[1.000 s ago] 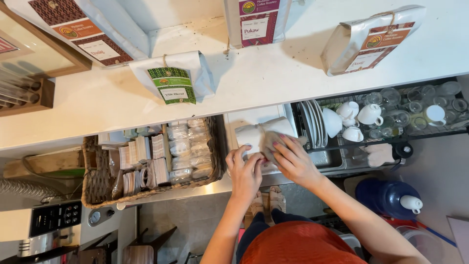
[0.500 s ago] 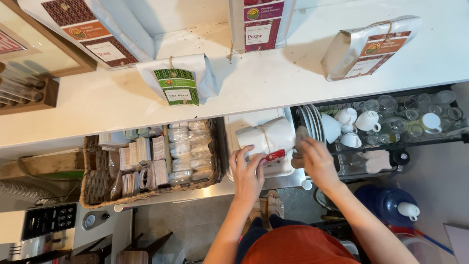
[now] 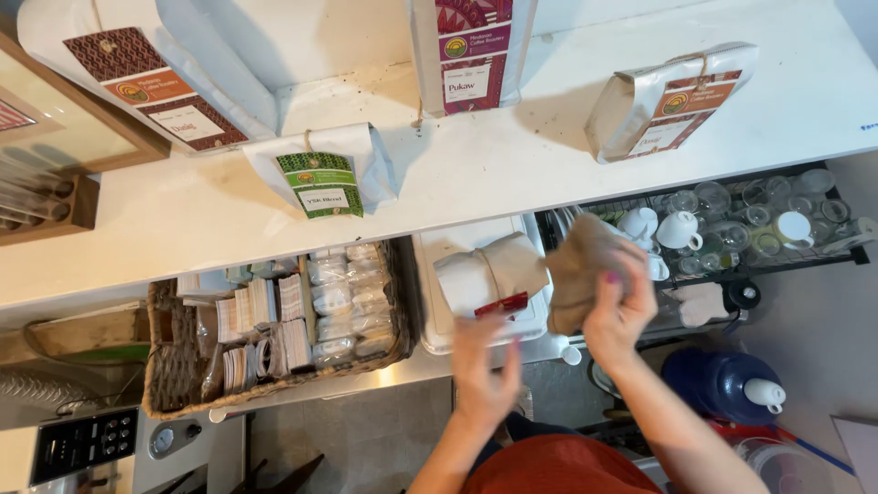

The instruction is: Wiping down coffee bean bags and a storage shelf with a cloth

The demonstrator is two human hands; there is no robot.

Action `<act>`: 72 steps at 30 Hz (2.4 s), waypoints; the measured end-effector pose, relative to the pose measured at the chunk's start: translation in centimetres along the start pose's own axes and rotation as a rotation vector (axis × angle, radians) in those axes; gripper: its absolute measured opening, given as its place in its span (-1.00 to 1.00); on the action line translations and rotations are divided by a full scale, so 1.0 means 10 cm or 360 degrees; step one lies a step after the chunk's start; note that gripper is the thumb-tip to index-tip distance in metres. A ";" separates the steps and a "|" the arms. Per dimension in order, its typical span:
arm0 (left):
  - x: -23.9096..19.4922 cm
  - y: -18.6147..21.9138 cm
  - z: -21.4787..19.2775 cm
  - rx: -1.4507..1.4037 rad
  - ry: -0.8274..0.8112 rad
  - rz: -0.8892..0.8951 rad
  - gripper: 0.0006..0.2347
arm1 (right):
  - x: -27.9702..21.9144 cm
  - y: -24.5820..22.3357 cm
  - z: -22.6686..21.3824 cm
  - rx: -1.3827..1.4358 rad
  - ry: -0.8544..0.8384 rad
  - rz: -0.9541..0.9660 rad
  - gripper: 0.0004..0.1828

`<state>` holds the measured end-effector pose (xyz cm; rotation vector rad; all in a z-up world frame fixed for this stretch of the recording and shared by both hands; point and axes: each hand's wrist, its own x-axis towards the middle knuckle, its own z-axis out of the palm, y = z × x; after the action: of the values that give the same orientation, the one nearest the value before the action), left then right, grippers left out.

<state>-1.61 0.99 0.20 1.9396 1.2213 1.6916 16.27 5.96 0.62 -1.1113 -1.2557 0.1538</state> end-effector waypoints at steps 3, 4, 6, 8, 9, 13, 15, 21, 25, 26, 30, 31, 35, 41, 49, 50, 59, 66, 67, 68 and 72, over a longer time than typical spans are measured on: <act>0.10 -0.50 -0.02 0.0447 0.0251 -0.0235 -0.15 | 0.29 0.09 0.33 0.0039 -0.0989 -0.0381 -0.72; 0.14 -0.53 -0.04 0.0455 0.0244 -0.0234 -0.15 | 0.20 0.17 0.43 0.0046 -0.0986 -0.0374 -0.72; 0.29 -0.63 -0.01 0.0315 -0.0096 -0.0469 -0.07 | 0.10 0.35 0.64 -0.0675 -0.1436 -0.0408 -0.64; 0.29 -0.71 0.01 0.0380 -0.0128 -0.0448 -0.20 | 0.00 0.56 0.68 -0.0686 -0.1221 -0.0144 -0.70; 0.29 -0.74 0.02 0.0442 -0.0164 -0.0431 -0.31 | -0.06 0.66 0.70 -0.0695 -0.1002 0.0121 -0.75; 0.34 -0.62 -0.08 0.0495 -0.0316 -0.0499 -0.29 | -0.12 0.63 0.44 -0.0647 -0.0690 0.0433 -0.81; 0.34 -0.59 -0.09 0.0782 -0.0547 -0.0604 -0.26 | -0.02 0.46 0.27 -0.0720 -0.0762 0.0348 -0.82; 0.98 0.10 0.36 -0.0095 -0.0554 -0.0132 -0.72 | 0.65 -0.29 -0.21 -0.0212 -0.0525 0.0255 -0.68; 1.50 0.37 0.91 -0.0444 -0.0493 0.0060 -0.89 | 0.84 0.01 -0.49 -0.0232 -0.0232 0.0377 -0.69; 1.59 0.36 1.08 -0.0399 -0.0354 0.0132 -0.88 | 0.90 0.20 -0.63 -0.0333 -0.0053 0.0350 -0.61; 1.94 0.19 1.54 -0.0400 -0.0296 -0.0273 -0.20 | 1.57 1.08 -1.59 -0.0832 0.0301 0.0008 -0.84; 2.04 0.12 1.62 -0.0410 -0.0309 -0.0265 -0.20 | 1.81 1.34 -1.83 -0.0842 0.0315 0.0010 -0.84; 2.30 -0.15 1.92 -0.0409 -0.0548 -0.0390 -0.08 | 2.56 2.32 -2.42 -0.1226 0.0085 0.0358 -0.78; 2.35 -0.25 2.14 -0.0922 -0.0468 -0.0494 -0.42 | 2.84 2.28 -1.39 -0.1906 -0.0390 0.0583 -0.55; 2.35 -0.27 2.15 -0.0901 -0.0459 -0.0513 -0.48 | 3.70 3.34 -1.45 -0.1179 -0.0384 -0.0547 -0.76; 2.37 -0.25 2.14 -0.0872 -0.0507 -0.0479 -0.39 | 3.83 3.37 -1.54 -0.1368 -0.0435 -0.0191 -0.71; 2.31 -0.41 2.12 -0.0853 -0.0593 -0.0464 -0.37 | 3.55 4.25 -0.90 -0.1996 -0.0331 -0.0284 -0.62; 2.36 -0.22 1.40 -0.0559 -0.0167 -0.0453 -0.32 | 2.84 3.13 0.44 -0.1153 -0.0534 -0.0985 -0.44; 2.35 -0.19 1.29 -0.0562 -0.0165 -0.0456 -0.32 | 2.81 2.85 0.42 -0.1155 -0.0538 -0.0987 -0.44; 2.33 -0.15 1.16 -0.0563 -0.0085 -0.0449 -0.31 | 2.77 2.56 0.40 -0.0763 -0.0691 -0.0639 -0.63; 2.25 -0.01 0.81 -0.0439 0.0018 -0.0532 -0.35 | 3.08 2.05 -0.73 -0.0587 -0.0827 -0.0409 -0.35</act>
<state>4.63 20.20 13.04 1.4761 1.1678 1.5990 43.02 31.74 7.20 -1.2528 -1.9376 0.0127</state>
